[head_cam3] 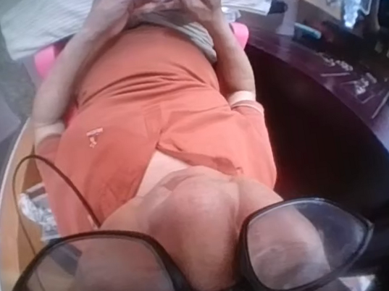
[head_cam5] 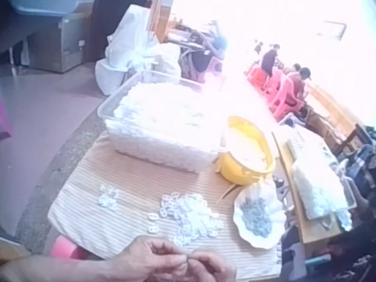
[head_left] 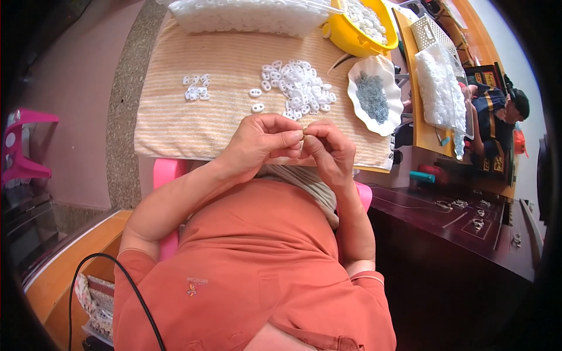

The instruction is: Assembling small plastic components by manually inserting small blue inserts into white plastic housings.

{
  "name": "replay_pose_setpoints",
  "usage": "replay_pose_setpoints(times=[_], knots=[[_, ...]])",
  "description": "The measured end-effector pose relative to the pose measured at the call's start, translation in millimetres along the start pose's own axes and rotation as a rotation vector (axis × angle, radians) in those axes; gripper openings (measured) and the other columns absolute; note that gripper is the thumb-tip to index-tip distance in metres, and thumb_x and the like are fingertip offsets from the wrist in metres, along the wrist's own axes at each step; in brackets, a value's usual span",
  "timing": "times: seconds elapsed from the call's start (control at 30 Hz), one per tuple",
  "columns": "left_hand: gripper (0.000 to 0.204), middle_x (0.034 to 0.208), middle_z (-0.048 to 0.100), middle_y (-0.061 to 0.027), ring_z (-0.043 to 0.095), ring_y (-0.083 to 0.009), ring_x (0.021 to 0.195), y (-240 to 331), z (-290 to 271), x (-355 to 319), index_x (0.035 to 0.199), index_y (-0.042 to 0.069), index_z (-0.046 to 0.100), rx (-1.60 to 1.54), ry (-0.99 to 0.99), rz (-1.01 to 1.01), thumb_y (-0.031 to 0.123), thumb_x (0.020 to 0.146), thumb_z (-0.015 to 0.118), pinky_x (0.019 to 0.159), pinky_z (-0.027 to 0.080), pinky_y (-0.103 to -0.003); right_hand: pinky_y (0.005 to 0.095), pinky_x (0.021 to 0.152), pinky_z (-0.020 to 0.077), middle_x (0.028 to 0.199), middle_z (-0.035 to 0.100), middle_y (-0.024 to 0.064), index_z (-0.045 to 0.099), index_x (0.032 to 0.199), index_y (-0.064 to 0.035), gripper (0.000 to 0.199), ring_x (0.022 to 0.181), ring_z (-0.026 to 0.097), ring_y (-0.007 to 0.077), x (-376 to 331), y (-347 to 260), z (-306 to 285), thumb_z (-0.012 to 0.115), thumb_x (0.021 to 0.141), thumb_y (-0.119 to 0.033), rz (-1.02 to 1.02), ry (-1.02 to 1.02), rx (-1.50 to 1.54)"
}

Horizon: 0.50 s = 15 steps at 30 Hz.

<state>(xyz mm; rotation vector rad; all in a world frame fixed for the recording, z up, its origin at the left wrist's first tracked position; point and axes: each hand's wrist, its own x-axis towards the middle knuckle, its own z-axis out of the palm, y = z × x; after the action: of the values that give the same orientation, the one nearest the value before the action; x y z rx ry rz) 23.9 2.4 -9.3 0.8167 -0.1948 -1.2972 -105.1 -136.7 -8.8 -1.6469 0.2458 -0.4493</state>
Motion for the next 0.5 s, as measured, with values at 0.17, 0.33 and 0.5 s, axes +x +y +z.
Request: replay_pose_setpoints(times=[0.17,0.33,0.5], knots=[[0.022,0.092,0.066,-0.0089,0.066,-0.0135,0.079,1.5,1.6,-1.0,0.108,-0.003,0.062,0.01,0.034,0.002,0.006,0.088,0.065,0.075,0.057,-0.025,0.0225,0.063,0.0518,0.094,0.057,0.0084,0.059,0.099,0.0054,0.008,0.071,0.061,0.0112,1.0,3.4,-1.5,0.055,0.093,0.002,0.025,-0.002,0.028],[0.022,0.095,0.067,-0.0123,0.068,-0.0175,0.085,2.1,2.8,-1.5,0.109,-0.006,0.061,-0.005,0.021,-0.001,0.002,0.089,0.061,0.079,0.057,-0.027,0.0221,0.064,0.0516,0.094,0.057,0.0084,0.059,0.099,0.0053,0.008,0.072,0.06,0.0108,0.7,4.5,-3.2,0.055,0.093,0.001,0.045,-0.003,0.051],[0.022,0.095,0.067,-0.0121,0.068,-0.0174,0.083,0.5,2.2,-1.2,0.11,-0.006,0.061,-0.005,0.025,-0.014,0.002,0.089,0.061,0.079,0.058,-0.028,0.0212,0.064,0.0512,0.094,0.057,0.0079,0.059,0.099,0.0049,0.008,0.072,0.06,0.0099,0.8,7.8,-4.9,0.055,0.092,0.003,0.03,-0.011,0.015]])
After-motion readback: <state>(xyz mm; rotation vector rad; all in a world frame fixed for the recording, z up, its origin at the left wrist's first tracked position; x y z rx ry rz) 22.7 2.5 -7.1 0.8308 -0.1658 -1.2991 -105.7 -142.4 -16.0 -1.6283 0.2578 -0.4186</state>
